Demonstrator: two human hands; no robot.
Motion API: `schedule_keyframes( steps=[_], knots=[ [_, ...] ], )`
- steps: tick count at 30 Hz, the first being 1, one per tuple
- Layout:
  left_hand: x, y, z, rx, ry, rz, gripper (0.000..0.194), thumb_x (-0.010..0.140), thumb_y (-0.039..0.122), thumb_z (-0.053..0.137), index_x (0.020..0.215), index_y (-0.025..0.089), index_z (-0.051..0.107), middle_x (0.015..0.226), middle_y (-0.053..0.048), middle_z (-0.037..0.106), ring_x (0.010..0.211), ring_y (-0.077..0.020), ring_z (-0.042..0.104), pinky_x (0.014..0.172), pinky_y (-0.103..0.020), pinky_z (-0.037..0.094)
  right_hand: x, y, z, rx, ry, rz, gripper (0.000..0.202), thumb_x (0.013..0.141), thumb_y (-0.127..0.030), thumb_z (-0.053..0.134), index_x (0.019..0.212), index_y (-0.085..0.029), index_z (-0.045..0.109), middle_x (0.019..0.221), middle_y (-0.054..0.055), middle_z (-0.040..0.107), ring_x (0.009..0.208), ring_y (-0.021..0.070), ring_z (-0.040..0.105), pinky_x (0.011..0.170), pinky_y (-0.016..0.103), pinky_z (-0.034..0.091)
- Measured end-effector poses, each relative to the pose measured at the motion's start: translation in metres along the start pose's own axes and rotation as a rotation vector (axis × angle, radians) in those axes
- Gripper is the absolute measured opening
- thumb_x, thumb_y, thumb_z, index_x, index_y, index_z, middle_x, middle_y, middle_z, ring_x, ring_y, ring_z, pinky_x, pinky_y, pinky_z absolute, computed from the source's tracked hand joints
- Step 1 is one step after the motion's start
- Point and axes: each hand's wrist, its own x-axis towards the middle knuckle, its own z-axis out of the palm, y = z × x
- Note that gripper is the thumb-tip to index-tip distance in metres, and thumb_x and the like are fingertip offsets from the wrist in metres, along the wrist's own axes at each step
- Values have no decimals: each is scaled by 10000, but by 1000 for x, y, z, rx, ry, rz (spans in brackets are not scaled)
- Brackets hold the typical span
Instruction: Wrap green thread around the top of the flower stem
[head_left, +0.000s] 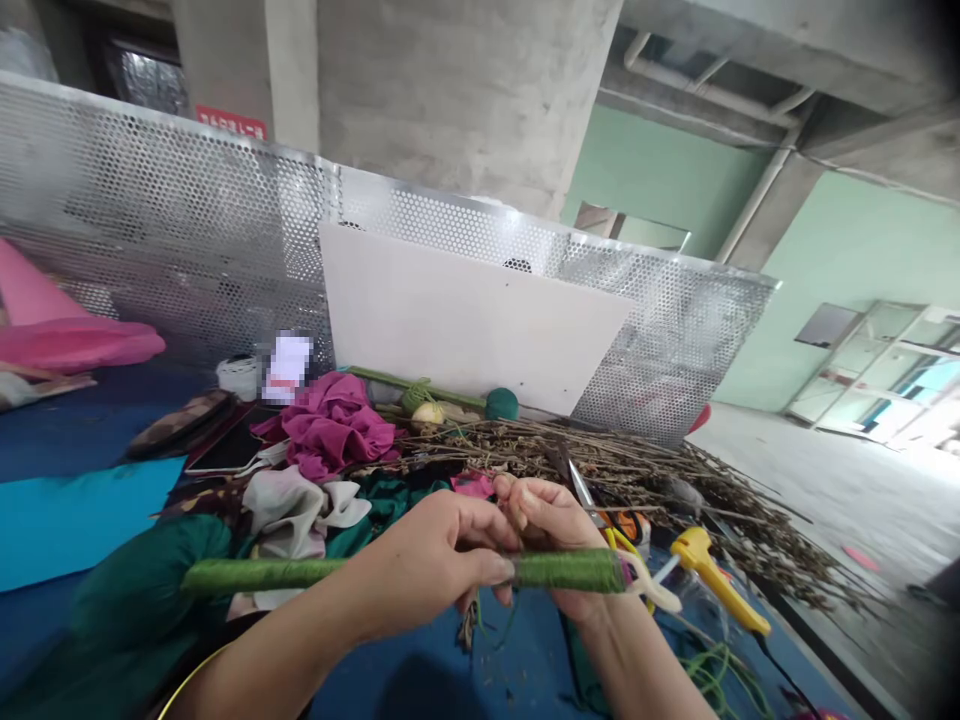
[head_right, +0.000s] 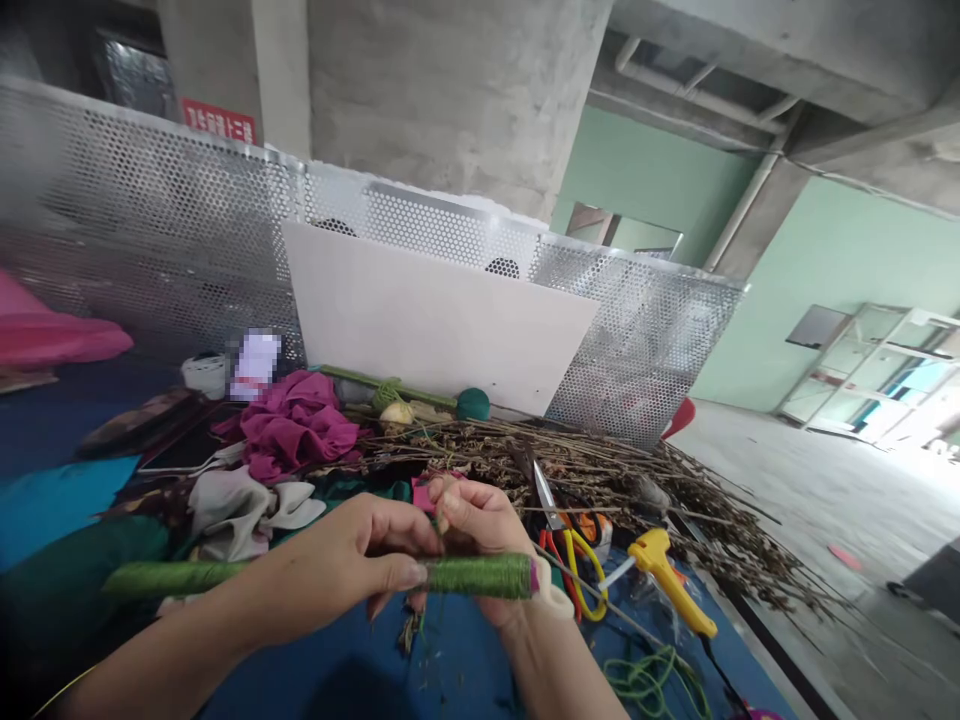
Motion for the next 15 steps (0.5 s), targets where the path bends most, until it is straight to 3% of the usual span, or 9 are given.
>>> schedule_keyframes(
  steps=[4,8,11,15],
  knots=[
    [1,-2,1,-40,-31,11,84,744,189,540,791,147,595,639,15,617,481,-87,451,493,-207,395,1,-2,-6,-96,-105,-40,235,653,-351,834,575,-167,710,828,27,564,718,118,512,610,212,436],
    [-2,5,5,0,11,18,28,756,168,528,729,167,535,614,40,559,505,-85,425,497,-198,347,6,-12,-17,-211,-232,-65,256,644,-400,835,597,-169,736,771,45,566,832,166,521,753,255,437],
    [-6,11,6,111,57,31,72,768,153,519,705,167,552,611,48,524,537,-89,428,527,-200,332,5,-23,-26,-276,-310,-37,325,719,-466,763,689,-143,757,852,72,592,807,170,543,741,282,448],
    [-12,15,3,224,120,66,134,829,184,503,785,173,629,666,40,544,585,-100,439,559,-212,321,-2,-31,-32,-328,-271,8,297,760,-445,726,881,-175,743,988,65,606,863,180,577,781,304,464]
  ],
)
